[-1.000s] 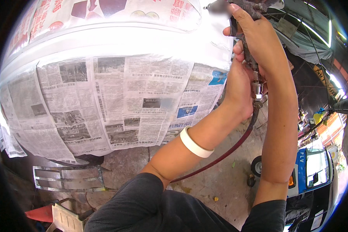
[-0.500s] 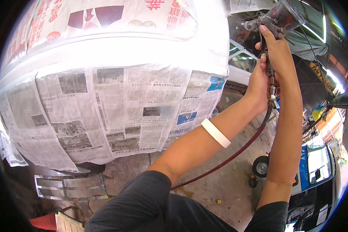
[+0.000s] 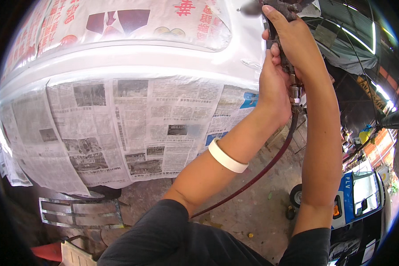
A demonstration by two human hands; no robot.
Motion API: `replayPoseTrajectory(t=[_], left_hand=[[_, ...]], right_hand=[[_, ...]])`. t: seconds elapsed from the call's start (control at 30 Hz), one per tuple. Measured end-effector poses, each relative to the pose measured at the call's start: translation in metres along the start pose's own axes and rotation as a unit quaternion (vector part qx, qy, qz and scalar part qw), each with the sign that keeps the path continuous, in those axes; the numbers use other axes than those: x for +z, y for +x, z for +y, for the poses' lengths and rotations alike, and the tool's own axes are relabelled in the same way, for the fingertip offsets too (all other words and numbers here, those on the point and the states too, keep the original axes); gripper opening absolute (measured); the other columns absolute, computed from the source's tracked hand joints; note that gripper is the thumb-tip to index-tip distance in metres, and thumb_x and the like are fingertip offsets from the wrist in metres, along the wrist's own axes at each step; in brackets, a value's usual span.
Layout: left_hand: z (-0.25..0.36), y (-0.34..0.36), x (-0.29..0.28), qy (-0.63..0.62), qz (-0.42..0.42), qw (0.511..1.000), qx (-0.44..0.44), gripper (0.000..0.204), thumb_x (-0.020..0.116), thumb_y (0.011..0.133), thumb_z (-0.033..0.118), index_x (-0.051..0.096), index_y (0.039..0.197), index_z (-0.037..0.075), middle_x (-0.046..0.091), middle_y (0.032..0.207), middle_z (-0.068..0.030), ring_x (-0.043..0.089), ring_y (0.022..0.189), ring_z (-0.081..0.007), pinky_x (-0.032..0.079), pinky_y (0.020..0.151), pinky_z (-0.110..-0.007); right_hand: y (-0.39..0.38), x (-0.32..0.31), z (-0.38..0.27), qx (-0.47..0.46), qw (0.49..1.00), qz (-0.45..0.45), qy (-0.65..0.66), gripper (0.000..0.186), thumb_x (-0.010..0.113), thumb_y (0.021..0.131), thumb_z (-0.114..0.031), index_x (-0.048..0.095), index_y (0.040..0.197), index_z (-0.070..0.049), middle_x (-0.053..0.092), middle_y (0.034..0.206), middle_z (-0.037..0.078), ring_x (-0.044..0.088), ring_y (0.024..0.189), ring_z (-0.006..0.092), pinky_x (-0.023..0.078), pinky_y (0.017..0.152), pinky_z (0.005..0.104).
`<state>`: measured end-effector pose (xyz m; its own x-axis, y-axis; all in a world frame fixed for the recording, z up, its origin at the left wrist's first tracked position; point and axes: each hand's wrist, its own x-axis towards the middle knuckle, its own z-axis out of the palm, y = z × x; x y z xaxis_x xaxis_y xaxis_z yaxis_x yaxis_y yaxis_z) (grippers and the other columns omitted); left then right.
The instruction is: The person uses a spray gun to apply white paint to a car door that has been masked with newspapers and tape, then applies additional tape and peels back a section of the paper.
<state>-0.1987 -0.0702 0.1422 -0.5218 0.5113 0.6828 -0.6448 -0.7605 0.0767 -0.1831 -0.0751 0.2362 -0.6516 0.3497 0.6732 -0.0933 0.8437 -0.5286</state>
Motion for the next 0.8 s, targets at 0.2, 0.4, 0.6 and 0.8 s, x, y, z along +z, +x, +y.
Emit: replayPoseTrajectory(t=[0.2,0.4,0.6,0.8], left_hand=[[-0.009,0.014,0.004,-0.04,0.01,0.999,-0.006,0.026,0.031,0.108,0.042,0.046,0.091,0.029,0.065,0.101,0.0069,0.065,0.094,-0.014,0.054,0.077,-0.038],[-0.039,0.049,0.008,-0.092,0.014,0.995,-0.023,0.024,0.033,0.109,0.039,0.049,0.093,0.029,0.06,0.093,0.0106,0.06,0.086,-0.0118,0.048,0.071,-0.036],[-0.046,0.063,0.016,-0.078,0.003,0.992,-0.095,0.023,0.036,0.108,0.037,0.054,0.101,0.026,0.058,0.097,0.0084,0.06,0.087,-0.0133,0.048,0.07,-0.037],[-0.03,0.076,0.004,-0.059,-0.032,0.996,-0.055,0.024,0.034,0.107,0.035,0.055,0.107,0.024,0.061,0.103,0.0064,0.061,0.092,-0.0152,0.05,0.078,-0.038]], right_hand=[[-0.001,-0.008,-0.021,0.032,0.999,0.005,-0.009,0.045,0.059,0.099,-0.044,0.066,0.095,0.0,0.063,0.069,0.005,0.051,0.045,0.0095,0.041,0.04,0.0256],[0.031,-0.042,0.012,0.03,0.999,0.015,-0.025,0.046,0.065,0.094,-0.052,0.062,0.096,-0.006,0.063,0.074,0.002,0.049,0.049,0.0053,0.04,0.042,0.0223],[0.046,-0.064,0.028,0.034,0.997,0.065,-0.034,0.053,0.065,0.092,-0.051,0.061,0.114,-0.003,0.067,0.081,0.009,0.054,0.051,0.0105,0.047,0.045,0.0265],[0.054,-0.046,0.01,0.029,0.997,0.058,-0.052,0.05,0.066,0.092,-0.053,0.065,0.104,-0.005,0.068,0.081,0.006,0.052,0.052,0.0078,0.045,0.047,0.0249]])
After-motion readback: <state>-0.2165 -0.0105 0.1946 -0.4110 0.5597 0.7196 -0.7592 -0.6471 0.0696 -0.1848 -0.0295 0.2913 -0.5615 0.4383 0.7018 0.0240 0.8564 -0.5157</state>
